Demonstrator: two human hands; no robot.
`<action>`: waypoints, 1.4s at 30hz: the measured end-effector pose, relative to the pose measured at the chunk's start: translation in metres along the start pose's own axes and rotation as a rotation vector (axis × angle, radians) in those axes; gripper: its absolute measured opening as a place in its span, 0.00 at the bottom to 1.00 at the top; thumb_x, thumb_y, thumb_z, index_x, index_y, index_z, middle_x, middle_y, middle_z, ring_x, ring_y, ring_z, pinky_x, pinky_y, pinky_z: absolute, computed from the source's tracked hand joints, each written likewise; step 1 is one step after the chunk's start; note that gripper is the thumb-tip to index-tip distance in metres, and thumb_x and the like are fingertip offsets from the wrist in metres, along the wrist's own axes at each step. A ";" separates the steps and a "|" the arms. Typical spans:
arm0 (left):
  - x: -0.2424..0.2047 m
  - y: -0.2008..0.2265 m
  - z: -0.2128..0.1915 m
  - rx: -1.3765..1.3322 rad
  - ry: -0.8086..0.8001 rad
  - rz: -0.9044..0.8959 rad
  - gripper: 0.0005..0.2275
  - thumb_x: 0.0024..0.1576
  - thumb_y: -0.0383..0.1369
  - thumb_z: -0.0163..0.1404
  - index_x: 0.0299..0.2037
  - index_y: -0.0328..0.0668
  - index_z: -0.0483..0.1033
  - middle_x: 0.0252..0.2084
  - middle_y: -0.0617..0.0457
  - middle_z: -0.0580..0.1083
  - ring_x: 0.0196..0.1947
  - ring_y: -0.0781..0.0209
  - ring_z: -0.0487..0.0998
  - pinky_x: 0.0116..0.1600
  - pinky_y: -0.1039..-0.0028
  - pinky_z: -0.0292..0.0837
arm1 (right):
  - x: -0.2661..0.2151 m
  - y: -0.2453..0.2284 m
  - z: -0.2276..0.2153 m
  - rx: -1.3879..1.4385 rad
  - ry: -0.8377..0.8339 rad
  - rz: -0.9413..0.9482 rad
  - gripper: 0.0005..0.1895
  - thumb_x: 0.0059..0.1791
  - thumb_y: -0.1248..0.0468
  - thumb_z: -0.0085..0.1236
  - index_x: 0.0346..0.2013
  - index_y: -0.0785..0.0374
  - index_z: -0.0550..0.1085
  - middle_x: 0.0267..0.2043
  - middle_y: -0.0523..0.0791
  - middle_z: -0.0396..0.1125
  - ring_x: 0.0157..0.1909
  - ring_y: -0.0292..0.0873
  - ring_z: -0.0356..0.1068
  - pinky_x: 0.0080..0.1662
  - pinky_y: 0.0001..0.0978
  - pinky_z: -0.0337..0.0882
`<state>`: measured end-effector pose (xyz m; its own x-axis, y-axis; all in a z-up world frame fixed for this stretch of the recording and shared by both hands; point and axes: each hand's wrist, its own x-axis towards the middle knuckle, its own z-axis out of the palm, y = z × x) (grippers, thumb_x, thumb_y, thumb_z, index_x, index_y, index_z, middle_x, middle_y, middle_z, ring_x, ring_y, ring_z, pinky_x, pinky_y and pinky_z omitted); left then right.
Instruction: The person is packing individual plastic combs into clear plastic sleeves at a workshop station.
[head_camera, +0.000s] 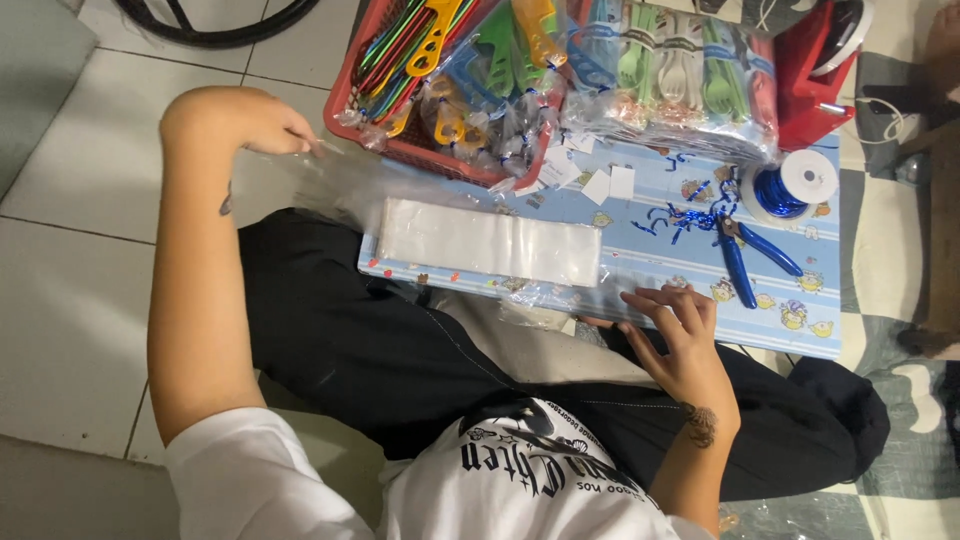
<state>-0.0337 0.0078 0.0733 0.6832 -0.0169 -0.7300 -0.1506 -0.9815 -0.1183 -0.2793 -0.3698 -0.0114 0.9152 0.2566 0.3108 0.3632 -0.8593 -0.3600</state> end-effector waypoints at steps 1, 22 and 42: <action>-0.010 -0.001 0.000 -0.059 0.075 -0.008 0.15 0.51 0.36 0.33 0.46 0.60 0.69 0.48 0.58 0.68 0.45 0.54 0.68 0.43 0.66 0.62 | -0.002 0.001 -0.001 0.002 -0.001 0.019 0.17 0.42 0.62 0.49 0.46 0.56 0.65 0.45 0.43 0.57 0.49 0.46 0.52 0.52 0.38 0.51; -0.072 0.146 0.025 -0.391 0.217 1.325 0.11 0.52 0.31 0.37 0.44 0.37 0.64 0.26 0.48 0.74 0.28 0.48 0.74 0.37 0.64 0.66 | 0.000 -0.006 0.011 0.150 0.090 -0.081 0.07 0.39 0.64 0.52 0.26 0.60 0.64 0.40 0.43 0.59 0.43 0.48 0.55 0.47 0.42 0.58; -0.007 0.183 0.071 -0.856 -0.371 1.209 0.12 0.56 0.34 0.32 0.46 0.40 0.62 0.34 0.42 0.70 0.35 0.50 0.75 0.43 0.70 0.68 | 0.013 -0.027 0.000 0.374 -0.034 -0.083 0.10 0.42 0.63 0.49 0.37 0.59 0.70 0.32 0.48 0.58 0.33 0.49 0.61 0.38 0.40 0.63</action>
<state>-0.1168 -0.1578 0.0085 0.2263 -0.9445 -0.2382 0.0647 -0.2294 0.9712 -0.2776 -0.3435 0.0025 0.8828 0.3386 0.3255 0.4695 -0.6157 -0.6328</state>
